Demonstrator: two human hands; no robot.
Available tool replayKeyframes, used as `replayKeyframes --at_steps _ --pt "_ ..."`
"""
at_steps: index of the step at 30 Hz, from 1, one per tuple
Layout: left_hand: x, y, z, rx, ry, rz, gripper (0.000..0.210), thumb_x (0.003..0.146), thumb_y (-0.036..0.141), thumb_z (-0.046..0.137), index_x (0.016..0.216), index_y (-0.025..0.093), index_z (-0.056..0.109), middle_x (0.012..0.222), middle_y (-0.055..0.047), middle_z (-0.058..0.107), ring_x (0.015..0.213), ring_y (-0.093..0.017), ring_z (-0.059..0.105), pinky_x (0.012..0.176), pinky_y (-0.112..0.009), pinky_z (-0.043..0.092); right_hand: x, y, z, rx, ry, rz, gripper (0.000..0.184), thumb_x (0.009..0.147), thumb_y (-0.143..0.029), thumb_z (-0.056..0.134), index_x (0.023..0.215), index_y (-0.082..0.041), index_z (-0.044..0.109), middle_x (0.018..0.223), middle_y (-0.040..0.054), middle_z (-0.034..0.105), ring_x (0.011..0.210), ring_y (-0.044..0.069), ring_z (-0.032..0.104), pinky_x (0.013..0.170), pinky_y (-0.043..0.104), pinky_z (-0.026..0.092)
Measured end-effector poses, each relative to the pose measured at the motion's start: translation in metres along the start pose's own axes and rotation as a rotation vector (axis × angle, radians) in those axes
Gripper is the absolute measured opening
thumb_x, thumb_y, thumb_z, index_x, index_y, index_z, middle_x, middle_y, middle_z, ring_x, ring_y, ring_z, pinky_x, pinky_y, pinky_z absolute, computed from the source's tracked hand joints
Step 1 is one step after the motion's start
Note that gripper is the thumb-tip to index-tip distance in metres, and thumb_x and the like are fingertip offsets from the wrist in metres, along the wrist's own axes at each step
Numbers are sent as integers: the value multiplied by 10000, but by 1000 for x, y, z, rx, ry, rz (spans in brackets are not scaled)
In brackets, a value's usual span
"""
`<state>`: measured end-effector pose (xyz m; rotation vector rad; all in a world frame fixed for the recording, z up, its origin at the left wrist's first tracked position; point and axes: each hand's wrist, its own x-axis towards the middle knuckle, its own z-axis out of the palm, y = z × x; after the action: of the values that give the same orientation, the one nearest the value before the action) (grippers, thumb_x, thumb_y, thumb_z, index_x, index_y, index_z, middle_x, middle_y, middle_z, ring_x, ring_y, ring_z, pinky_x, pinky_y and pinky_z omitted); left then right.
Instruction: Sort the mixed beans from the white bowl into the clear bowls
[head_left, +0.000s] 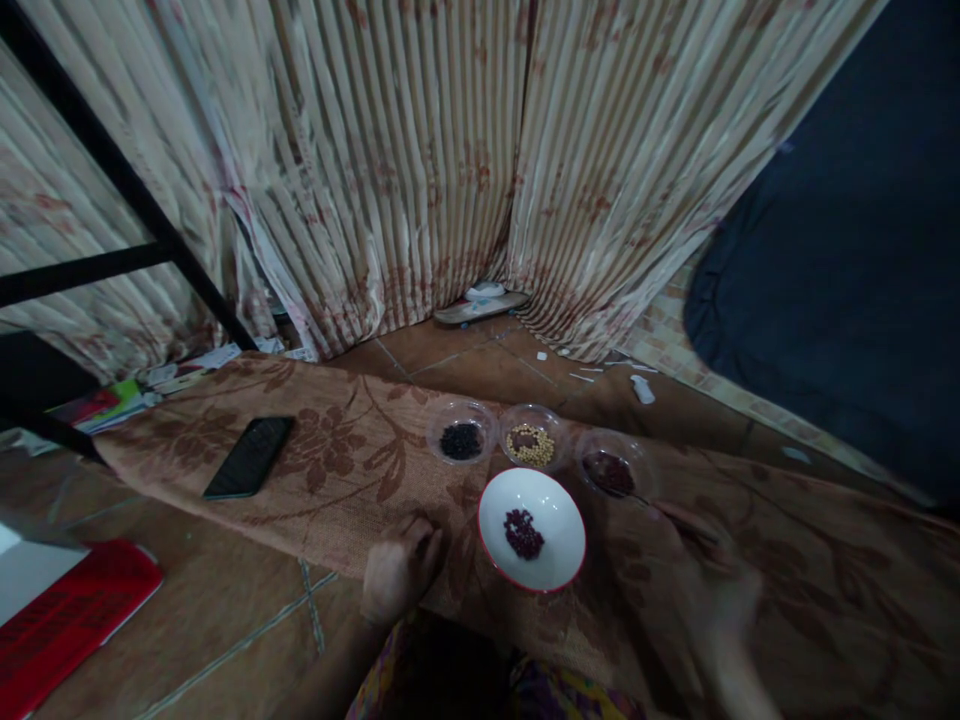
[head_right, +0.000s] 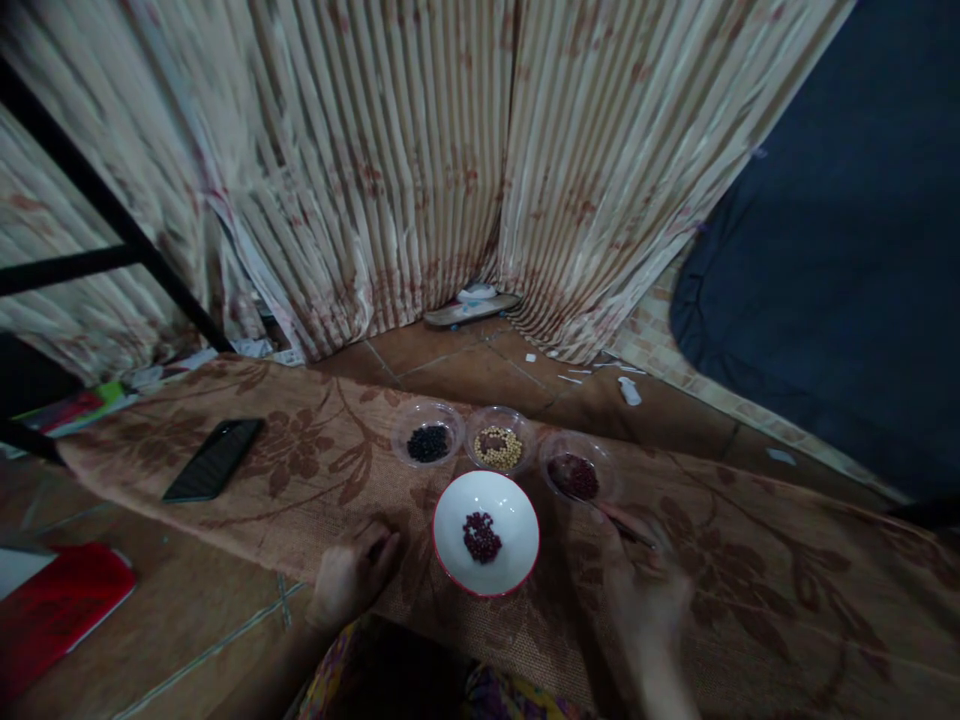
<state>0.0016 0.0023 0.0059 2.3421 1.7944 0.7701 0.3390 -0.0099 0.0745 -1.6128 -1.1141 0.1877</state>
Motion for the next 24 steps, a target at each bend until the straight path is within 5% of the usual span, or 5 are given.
replayKeyframes --at_steps 5,10,24 --pt "-1 1 -1 -12 -9 -1 283 955 338 459 728 206 566 768 -33 632 690 -143 598 630 -253 444 -40 -12 8 42 -170 189 315 734 -502 699 801 -196 736 923 93 724 874 250 673 774 364 532" --pt "-1 2 -2 -28 -17 -7 279 950 324 460 719 207 564 786 -38 636 685 -139 591 608 -248 432 -58 -7 8 48 -369 216 345 753 -518 673 830 -190 744 922 95 730 875 251 677 802 367 546" --pt "-2 0 0 -27 -12 -2 272 950 325 468 728 205 570 790 -32 628 702 -138 587 624 -254 430 -64 3 14 -11 -404 227 366 745 -562 659 822 -217 752 984 92 724 959 264 651 876 401 513"
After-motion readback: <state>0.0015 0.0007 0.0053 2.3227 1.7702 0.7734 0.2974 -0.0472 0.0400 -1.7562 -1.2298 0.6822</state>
